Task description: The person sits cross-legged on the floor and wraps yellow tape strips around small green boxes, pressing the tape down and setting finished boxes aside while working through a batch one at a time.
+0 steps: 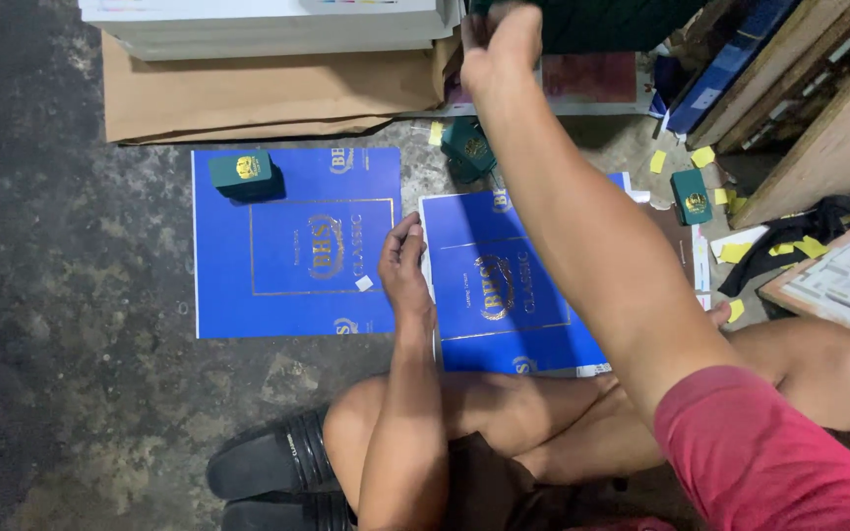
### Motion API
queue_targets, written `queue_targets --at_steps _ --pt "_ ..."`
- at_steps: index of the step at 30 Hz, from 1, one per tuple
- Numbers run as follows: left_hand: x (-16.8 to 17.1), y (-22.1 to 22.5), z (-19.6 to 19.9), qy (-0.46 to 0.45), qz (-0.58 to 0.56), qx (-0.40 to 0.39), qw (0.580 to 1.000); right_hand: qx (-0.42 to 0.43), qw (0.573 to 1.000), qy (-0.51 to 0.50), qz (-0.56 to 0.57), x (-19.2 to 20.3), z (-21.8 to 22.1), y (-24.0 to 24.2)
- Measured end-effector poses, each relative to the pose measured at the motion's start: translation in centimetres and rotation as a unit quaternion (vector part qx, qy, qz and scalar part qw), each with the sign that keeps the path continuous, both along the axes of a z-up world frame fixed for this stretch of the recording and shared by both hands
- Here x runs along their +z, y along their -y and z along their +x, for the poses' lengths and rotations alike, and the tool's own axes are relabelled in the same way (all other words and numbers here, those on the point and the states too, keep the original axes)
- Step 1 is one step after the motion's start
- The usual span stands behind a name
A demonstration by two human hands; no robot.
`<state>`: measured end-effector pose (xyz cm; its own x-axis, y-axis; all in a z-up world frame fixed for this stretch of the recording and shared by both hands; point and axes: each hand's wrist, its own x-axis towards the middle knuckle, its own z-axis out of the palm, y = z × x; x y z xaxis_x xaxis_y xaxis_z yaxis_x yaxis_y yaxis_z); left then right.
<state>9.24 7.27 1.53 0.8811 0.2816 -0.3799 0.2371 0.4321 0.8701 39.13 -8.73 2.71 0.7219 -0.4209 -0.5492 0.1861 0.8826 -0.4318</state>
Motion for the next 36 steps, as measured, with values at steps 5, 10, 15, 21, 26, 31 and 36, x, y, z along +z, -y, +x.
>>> queue_targets --at_steps 5,10,15,21,26,31,36 --pt "1.3 0.1 -0.5 -0.035 -0.037 0.001 0.999 0.052 0.991 0.115 0.052 -2.4 0.2 0.7" --pt "0.2 -0.2 0.0 -0.033 -0.020 -0.001 0.999 0.180 0.971 0.160 0.009 -2.6 -0.5 2.1" --pt "-0.4 -0.9 -0.4 -0.049 -0.063 0.008 0.997 0.383 0.917 0.006 -0.112 0.8 -6.8 7.3" --pt "-2.6 -1.5 -0.9 -0.035 -0.072 0.025 0.996 0.554 0.670 -0.082 -0.488 8.1 -18.0 20.1" --pt "-2.4 -1.3 -1.3 -0.007 -0.084 -0.001 0.996 0.570 0.562 -0.168 -0.576 10.8 -25.2 32.8" --pt "-3.2 -1.3 -1.5 0.009 -0.036 -0.017 0.999 0.547 0.295 -0.183 -0.762 6.0 -30.8 41.2" --pt "-3.9 -0.7 -2.5 -0.013 0.072 -0.044 0.996 0.461 0.061 -0.055 -0.884 -0.2 -35.7 43.0"
